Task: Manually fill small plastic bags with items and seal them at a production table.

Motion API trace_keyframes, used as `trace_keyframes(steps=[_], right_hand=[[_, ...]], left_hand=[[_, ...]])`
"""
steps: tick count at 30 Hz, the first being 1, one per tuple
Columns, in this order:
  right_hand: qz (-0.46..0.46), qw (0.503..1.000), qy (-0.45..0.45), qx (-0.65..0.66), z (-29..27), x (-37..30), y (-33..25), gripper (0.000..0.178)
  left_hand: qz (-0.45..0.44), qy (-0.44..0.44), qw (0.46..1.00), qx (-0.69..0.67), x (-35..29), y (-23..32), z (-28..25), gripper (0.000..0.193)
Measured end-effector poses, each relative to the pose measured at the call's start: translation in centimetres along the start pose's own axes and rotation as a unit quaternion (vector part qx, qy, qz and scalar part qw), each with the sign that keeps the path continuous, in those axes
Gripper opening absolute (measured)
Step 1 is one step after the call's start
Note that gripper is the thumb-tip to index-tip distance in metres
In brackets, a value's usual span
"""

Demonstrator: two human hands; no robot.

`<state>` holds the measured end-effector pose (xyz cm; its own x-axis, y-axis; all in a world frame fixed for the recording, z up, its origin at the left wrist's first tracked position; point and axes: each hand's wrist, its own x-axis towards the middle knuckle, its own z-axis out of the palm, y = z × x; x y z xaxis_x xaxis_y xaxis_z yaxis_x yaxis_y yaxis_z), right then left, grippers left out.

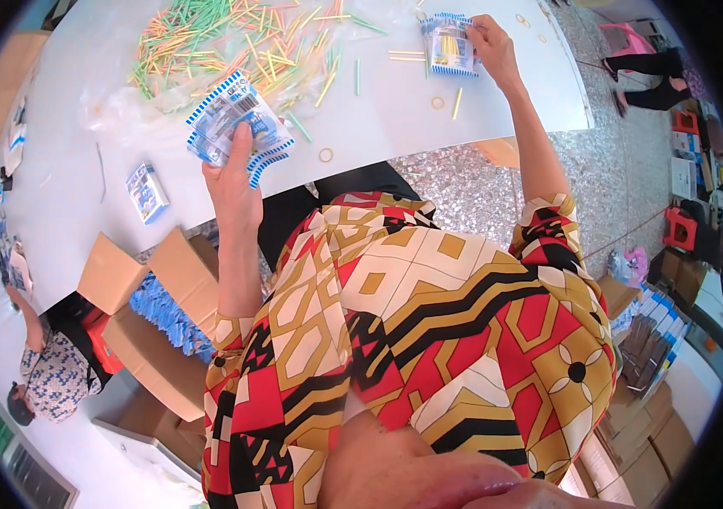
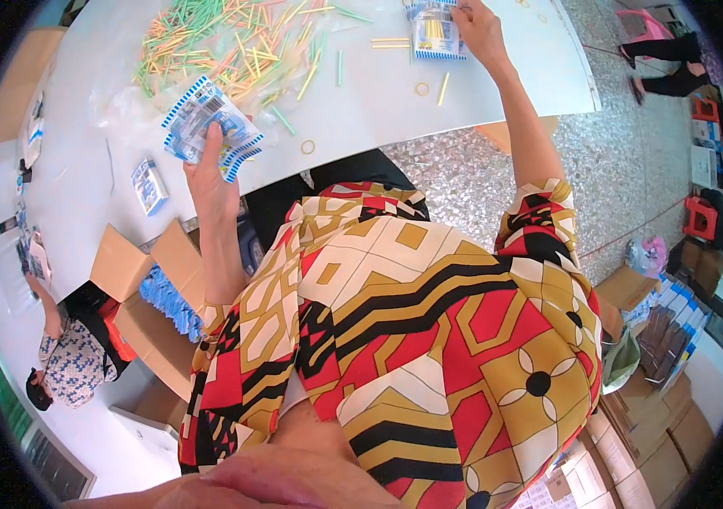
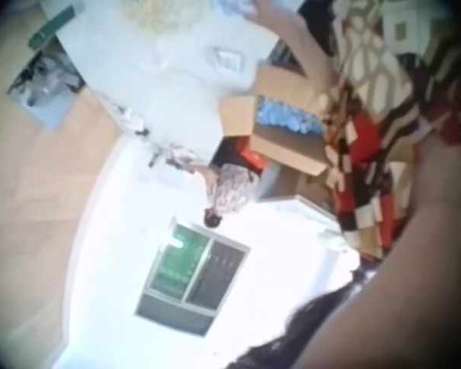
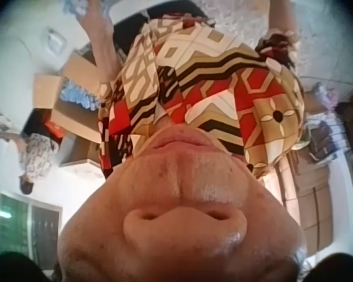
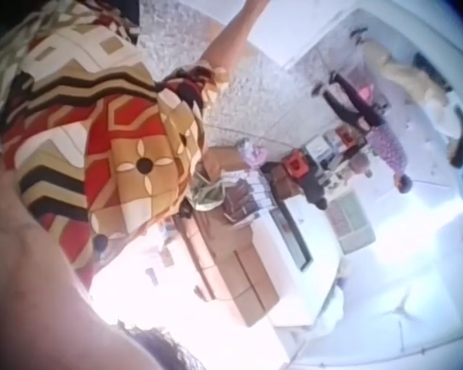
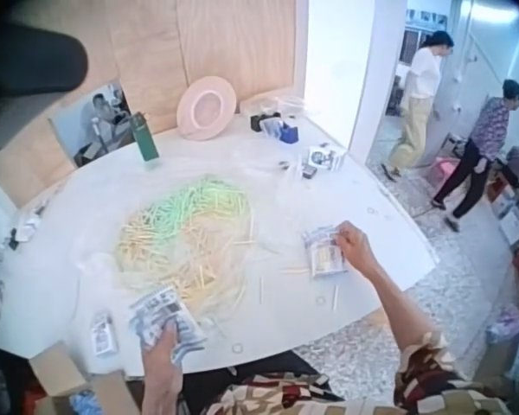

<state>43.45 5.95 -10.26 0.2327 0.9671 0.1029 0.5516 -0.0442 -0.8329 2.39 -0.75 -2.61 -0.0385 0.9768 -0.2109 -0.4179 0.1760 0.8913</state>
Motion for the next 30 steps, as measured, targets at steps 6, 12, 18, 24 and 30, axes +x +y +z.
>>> trace_keyframes(steps=[6,12,18,24,30], right_hand=[[-0.093,0.971,0.063,-0.211,0.1,1.0,2.1,0.017],[-0.181,0.936,0.17,-0.249,0.6,-2.6,-4.6,0.015],[-0.081,0.959,0.097,-0.253,0.4,-10.5,-2.8,0.017],[-0.143,0.933,0.028,-0.33,5.4,-11.9,-1.1,0.018],[-0.187,0.93,0.12,-0.292,10.1,-9.9,-4.8,0.03]], left_hand=[[0.003,0.007,1.0,0.001,0.0,-0.5,0.0,0.02],[-0.002,0.002,1.0,0.009,-0.2,-0.6,-0.4,0.021],[-0.01,-0.009,1.0,-0.019,0.3,-1.0,-0.6,0.025],[-0.024,0.023,0.999,0.042,0.5,-1.4,0.4,0.032],[-0.05,-0.062,0.996,0.028,1.2,-2.2,1.0,0.033]])
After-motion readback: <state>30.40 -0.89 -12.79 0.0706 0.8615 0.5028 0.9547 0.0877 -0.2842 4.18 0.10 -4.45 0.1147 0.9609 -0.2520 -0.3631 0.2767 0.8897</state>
